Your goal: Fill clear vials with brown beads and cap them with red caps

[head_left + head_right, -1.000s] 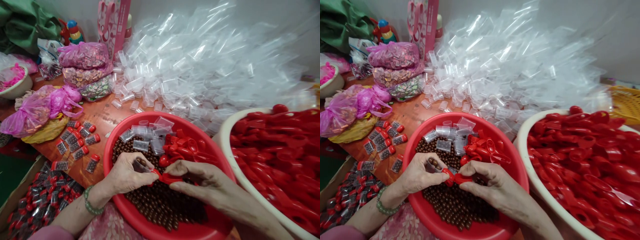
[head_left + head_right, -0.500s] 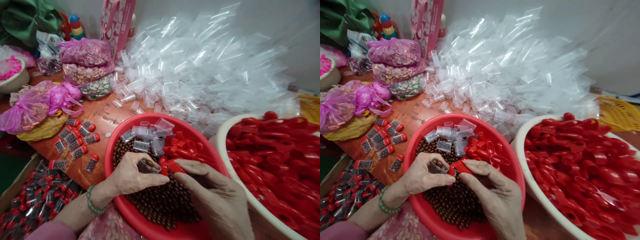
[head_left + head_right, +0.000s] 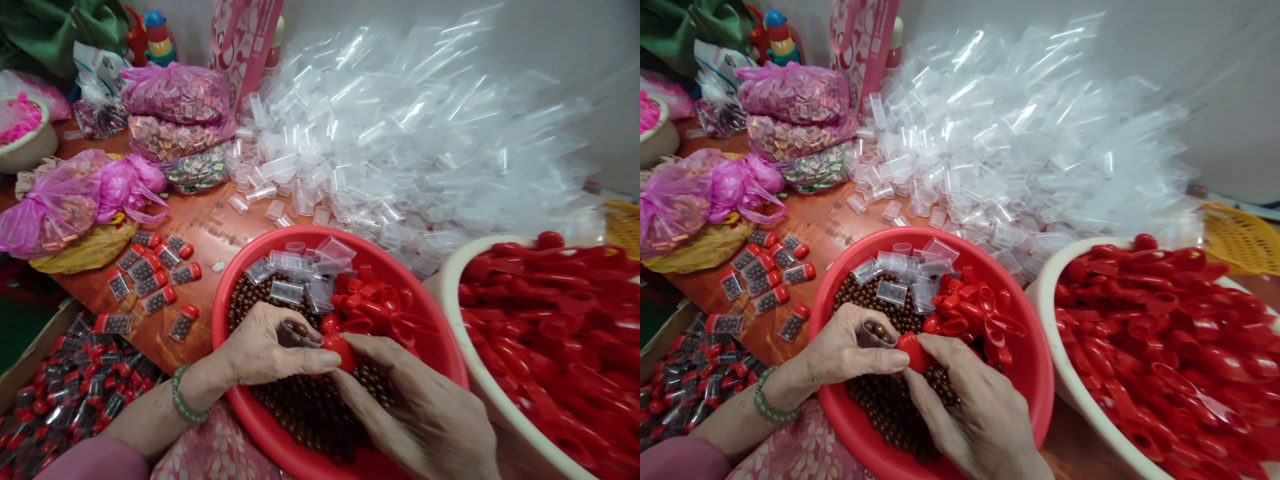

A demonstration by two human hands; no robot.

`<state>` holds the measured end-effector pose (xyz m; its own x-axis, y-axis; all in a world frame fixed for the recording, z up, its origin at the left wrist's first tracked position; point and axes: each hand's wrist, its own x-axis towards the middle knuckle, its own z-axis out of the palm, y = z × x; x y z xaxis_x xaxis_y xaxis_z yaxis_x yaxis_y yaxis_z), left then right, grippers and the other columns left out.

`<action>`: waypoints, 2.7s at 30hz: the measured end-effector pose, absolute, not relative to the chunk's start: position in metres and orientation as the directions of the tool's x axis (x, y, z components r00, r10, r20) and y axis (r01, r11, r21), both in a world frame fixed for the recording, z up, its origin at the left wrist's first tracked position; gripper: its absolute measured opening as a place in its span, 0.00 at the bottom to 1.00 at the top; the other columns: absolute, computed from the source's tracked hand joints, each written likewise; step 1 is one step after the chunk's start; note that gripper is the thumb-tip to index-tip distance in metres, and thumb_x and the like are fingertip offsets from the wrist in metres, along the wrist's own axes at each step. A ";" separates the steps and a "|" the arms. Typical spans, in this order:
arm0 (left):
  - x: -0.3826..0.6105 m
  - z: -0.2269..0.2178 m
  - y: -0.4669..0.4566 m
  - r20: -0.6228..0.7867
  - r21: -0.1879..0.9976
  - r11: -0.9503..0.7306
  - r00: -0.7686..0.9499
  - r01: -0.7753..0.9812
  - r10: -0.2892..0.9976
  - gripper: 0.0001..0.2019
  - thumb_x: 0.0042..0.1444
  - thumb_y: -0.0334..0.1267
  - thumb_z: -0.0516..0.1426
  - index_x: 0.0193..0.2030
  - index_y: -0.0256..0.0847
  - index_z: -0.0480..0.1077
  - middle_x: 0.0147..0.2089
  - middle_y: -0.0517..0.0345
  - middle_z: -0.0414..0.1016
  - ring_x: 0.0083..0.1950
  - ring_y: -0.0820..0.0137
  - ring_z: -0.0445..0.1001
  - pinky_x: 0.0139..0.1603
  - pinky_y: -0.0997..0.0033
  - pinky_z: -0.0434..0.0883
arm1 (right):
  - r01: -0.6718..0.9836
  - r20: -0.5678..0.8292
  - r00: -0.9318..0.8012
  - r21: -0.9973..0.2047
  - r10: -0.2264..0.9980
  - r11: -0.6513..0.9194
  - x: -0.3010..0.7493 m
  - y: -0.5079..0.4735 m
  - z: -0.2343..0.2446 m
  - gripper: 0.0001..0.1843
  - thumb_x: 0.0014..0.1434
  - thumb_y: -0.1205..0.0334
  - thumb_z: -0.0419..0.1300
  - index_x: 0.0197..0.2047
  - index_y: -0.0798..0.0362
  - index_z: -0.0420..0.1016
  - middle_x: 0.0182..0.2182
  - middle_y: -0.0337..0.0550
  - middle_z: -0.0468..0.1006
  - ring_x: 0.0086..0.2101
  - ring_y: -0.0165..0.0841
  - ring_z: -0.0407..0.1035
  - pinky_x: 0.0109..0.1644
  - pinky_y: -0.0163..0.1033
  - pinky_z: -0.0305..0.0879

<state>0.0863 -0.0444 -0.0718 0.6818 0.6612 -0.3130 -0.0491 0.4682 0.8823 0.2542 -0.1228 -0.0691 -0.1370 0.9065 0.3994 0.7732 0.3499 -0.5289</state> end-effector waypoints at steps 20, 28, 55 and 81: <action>0.086 -0.071 -0.043 -0.255 0.939 0.343 0.724 0.026 0.641 0.10 0.48 0.38 0.63 0.32 0.36 0.67 0.27 0.64 0.66 0.27 0.79 0.61 0.31 0.77 0.61 | -0.010 -0.137 0.248 -0.990 0.959 -0.139 0.252 -0.106 -0.058 0.14 0.63 0.51 0.58 0.44 0.48 0.78 0.21 0.39 0.74 0.23 0.28 0.69 0.28 0.31 0.67; 0.086 -0.069 -0.041 -0.333 0.910 0.411 0.703 0.065 0.628 0.13 0.45 0.39 0.65 0.30 0.37 0.64 0.24 0.67 0.60 0.25 0.80 0.56 0.26 0.77 0.56 | 0.558 0.353 0.208 -0.809 0.912 0.186 0.241 -0.100 -0.065 0.06 0.64 0.60 0.58 0.42 0.47 0.76 0.29 0.36 0.80 0.24 0.26 0.73 0.28 0.28 0.70; 0.088 -0.073 -0.038 -0.317 0.911 0.412 0.692 0.031 0.649 0.08 0.45 0.31 0.61 0.25 0.38 0.64 0.20 0.70 0.61 0.22 0.81 0.57 0.27 0.78 0.57 | 0.725 0.373 0.053 -0.652 0.926 0.221 0.263 -0.114 -0.060 0.06 0.58 0.58 0.64 0.40 0.46 0.76 0.31 0.36 0.81 0.27 0.31 0.75 0.34 0.34 0.75; 0.083 -0.078 -0.038 -0.225 0.851 0.498 0.743 -0.164 0.630 0.18 0.43 0.44 0.68 0.31 0.36 0.67 0.29 0.64 0.65 0.31 0.77 0.62 0.34 0.77 0.63 | 0.695 0.586 -0.040 -0.565 0.809 0.445 0.222 -0.099 -0.084 0.23 0.56 0.61 0.66 0.53 0.51 0.67 0.38 0.46 0.76 0.36 0.39 0.73 0.37 0.45 0.73</action>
